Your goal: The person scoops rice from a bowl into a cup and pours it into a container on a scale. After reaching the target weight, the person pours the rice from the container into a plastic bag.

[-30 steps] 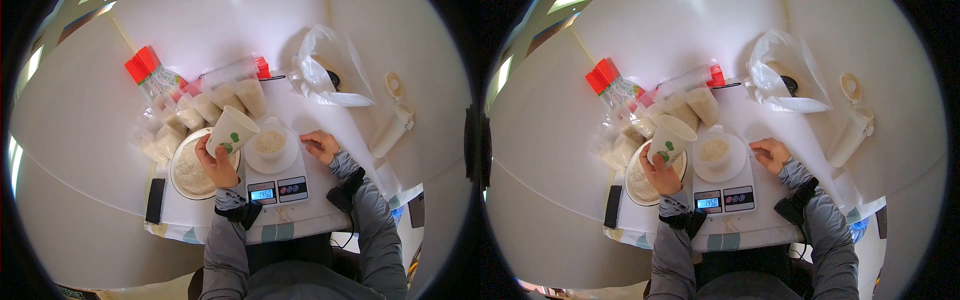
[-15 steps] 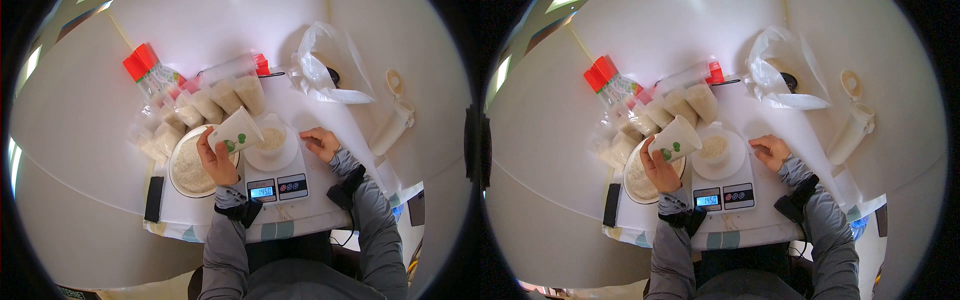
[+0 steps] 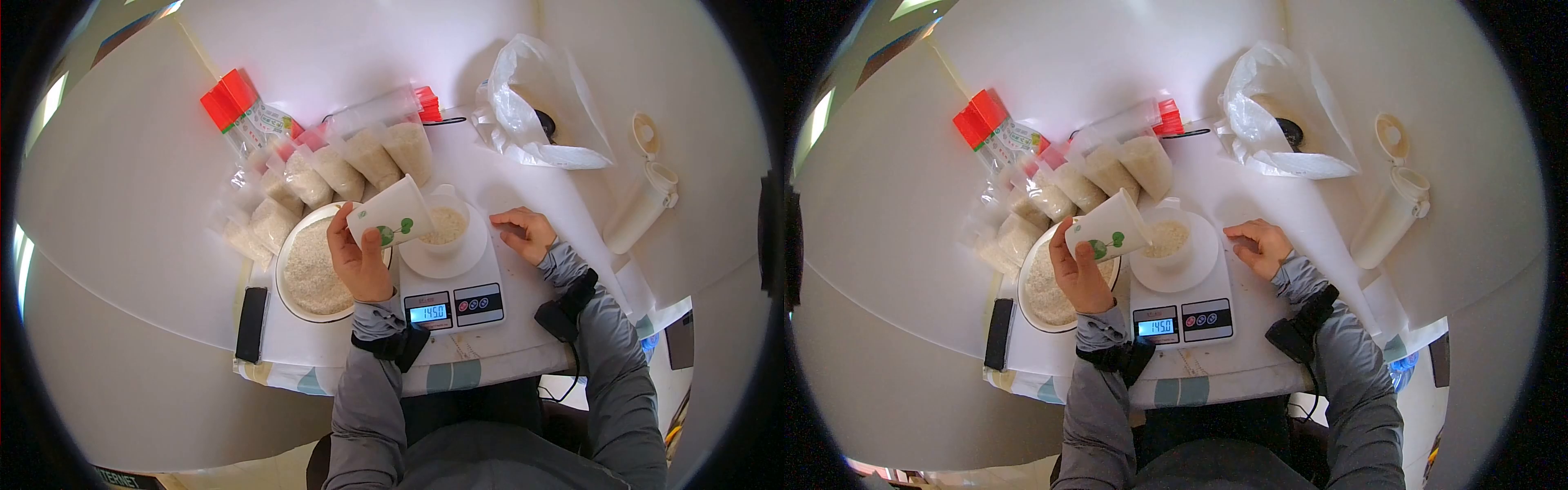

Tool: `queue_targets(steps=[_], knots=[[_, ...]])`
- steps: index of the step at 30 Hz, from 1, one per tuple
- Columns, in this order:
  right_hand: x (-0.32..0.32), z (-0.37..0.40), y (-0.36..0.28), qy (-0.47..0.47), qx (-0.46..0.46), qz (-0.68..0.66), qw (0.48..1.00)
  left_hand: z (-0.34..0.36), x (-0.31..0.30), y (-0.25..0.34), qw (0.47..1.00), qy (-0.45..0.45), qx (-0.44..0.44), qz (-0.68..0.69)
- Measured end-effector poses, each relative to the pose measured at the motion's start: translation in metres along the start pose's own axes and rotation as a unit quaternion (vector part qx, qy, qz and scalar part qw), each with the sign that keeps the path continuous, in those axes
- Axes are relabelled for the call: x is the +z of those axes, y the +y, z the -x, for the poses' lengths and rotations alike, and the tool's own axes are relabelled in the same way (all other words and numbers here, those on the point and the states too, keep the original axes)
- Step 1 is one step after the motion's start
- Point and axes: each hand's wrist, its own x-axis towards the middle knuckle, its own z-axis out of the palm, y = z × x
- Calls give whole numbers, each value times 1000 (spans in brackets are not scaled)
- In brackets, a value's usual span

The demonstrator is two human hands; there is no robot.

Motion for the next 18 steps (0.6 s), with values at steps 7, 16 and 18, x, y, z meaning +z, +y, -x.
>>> queue_targets(steps=[7,16,18], knots=[[0,0,-1,3,-4,6,1000,0,1,2,1000,-9,-3,-5],[-2,0,-2,-31,33,-11,999,1,1,2,1000,-16,-7,-7],[-3,0,-3,-30,33,-12,999,1,1,2,1000,-16,-7,-6]])
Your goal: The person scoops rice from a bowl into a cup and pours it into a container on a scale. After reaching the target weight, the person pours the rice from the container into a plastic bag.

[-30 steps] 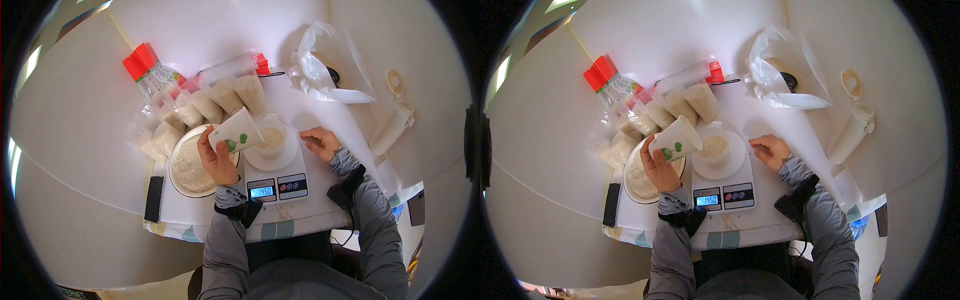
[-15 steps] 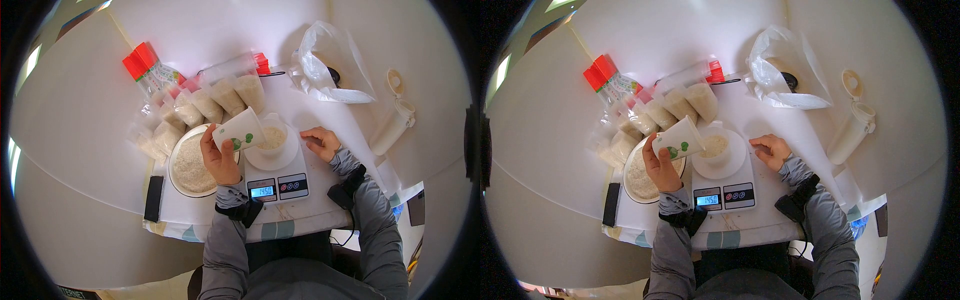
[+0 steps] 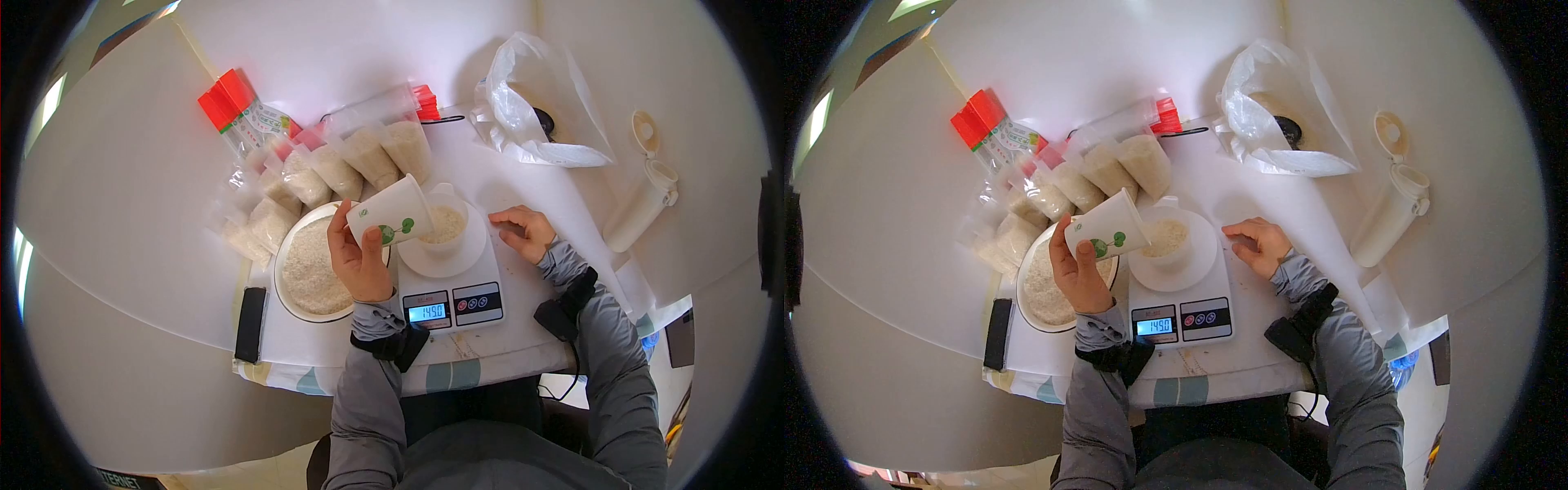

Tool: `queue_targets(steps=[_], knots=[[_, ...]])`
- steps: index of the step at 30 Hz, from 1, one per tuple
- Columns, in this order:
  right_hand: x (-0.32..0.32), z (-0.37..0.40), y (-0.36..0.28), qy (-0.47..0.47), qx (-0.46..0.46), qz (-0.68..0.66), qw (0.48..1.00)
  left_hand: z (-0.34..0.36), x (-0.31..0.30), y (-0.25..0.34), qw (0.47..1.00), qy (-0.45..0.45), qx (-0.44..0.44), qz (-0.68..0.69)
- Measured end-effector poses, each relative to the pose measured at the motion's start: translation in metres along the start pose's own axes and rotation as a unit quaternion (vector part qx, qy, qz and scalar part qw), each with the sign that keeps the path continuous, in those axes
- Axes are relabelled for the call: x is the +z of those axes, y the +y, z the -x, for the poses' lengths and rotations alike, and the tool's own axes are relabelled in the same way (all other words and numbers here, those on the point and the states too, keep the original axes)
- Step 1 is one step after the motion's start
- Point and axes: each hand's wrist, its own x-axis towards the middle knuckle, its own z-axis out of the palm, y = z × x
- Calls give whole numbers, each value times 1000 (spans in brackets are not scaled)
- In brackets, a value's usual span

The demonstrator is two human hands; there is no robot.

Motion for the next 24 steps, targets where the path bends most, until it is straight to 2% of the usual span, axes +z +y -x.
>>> queue_targets(steps=[24], knots=[[0,0,-4,8,-17,31,999,0,0,1,1000,-5,-3,-11]])
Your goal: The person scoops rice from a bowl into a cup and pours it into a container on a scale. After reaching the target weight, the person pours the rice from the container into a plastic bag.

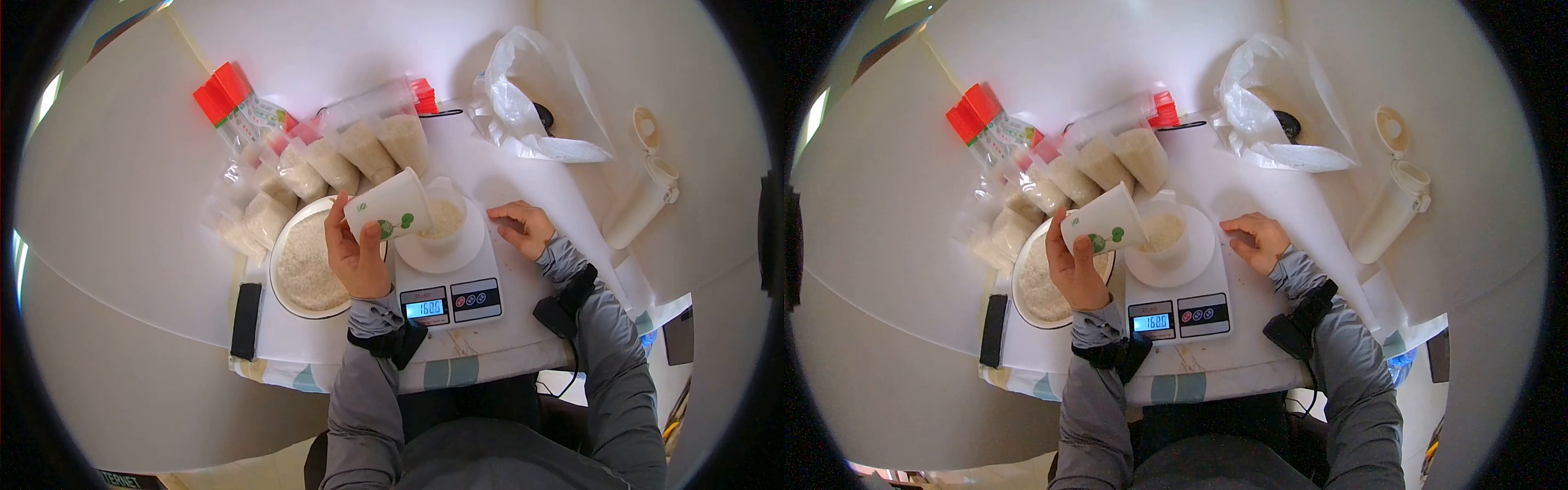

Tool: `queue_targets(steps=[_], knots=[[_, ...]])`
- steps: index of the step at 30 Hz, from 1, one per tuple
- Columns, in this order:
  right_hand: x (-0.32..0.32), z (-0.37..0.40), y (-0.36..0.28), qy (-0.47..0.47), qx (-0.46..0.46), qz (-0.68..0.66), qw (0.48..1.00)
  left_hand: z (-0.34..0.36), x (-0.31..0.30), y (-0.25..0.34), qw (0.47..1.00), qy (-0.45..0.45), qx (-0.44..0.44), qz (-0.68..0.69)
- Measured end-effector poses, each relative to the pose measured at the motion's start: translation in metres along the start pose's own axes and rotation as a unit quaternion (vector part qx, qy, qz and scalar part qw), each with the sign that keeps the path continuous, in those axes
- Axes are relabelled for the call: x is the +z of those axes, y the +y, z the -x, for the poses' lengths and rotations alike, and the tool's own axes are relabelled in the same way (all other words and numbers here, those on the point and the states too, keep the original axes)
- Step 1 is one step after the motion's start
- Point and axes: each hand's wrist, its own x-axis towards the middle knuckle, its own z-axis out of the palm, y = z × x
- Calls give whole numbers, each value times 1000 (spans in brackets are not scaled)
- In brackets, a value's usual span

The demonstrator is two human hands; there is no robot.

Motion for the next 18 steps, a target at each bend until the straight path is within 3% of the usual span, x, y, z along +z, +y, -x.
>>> queue_targets(steps=[18], knots=[[1,-1,0,14,-15,2,1000,0,1,-2,1000,2,6,16]])
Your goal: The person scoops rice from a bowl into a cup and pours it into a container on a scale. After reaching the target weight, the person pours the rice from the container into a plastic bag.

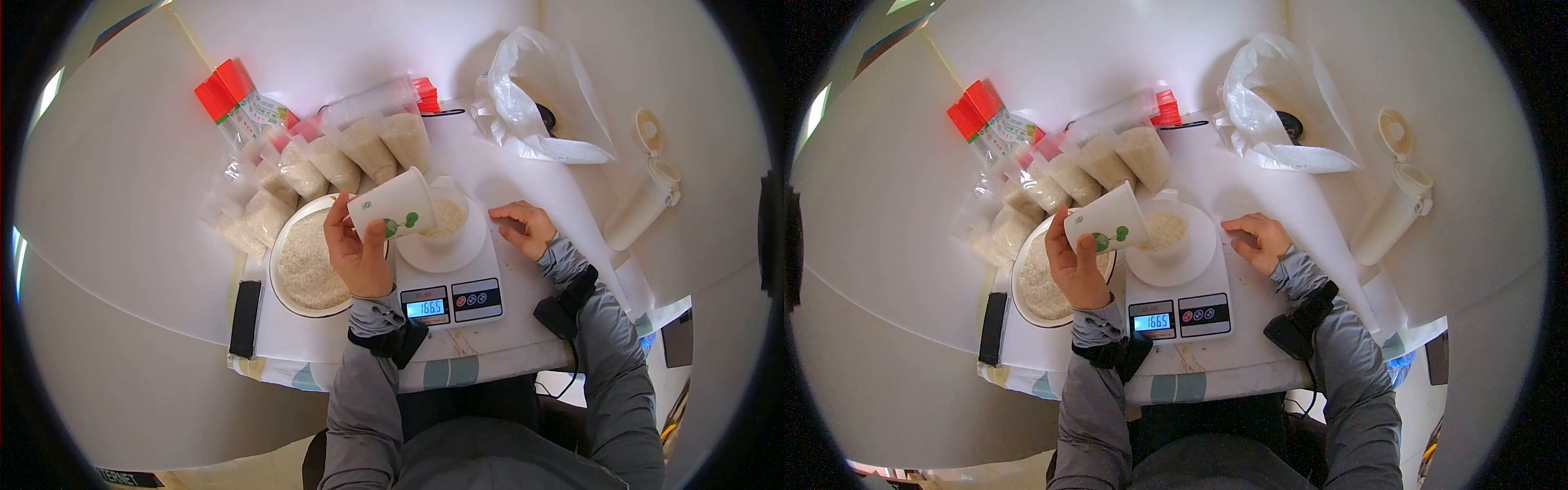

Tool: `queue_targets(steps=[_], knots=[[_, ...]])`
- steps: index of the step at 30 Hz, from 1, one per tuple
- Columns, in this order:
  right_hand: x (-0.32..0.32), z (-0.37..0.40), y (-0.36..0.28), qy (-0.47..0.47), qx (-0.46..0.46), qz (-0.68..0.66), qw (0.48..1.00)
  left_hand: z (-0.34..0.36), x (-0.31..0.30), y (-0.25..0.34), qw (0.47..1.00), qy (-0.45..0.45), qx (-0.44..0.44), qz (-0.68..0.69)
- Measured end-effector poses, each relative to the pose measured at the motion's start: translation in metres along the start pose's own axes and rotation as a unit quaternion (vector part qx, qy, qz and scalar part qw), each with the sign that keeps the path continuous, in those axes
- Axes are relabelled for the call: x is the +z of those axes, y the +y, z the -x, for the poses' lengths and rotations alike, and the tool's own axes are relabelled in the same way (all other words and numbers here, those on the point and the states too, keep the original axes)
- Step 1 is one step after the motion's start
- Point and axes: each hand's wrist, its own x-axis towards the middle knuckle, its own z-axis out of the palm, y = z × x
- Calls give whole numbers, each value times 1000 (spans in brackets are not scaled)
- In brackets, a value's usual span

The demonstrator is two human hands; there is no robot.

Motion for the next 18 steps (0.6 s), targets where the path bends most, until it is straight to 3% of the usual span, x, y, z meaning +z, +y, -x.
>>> queue_targets(steps=[18], knots=[[3,0,7,11,-12,-2,1000,0,1,0,999,11,-15,35]])
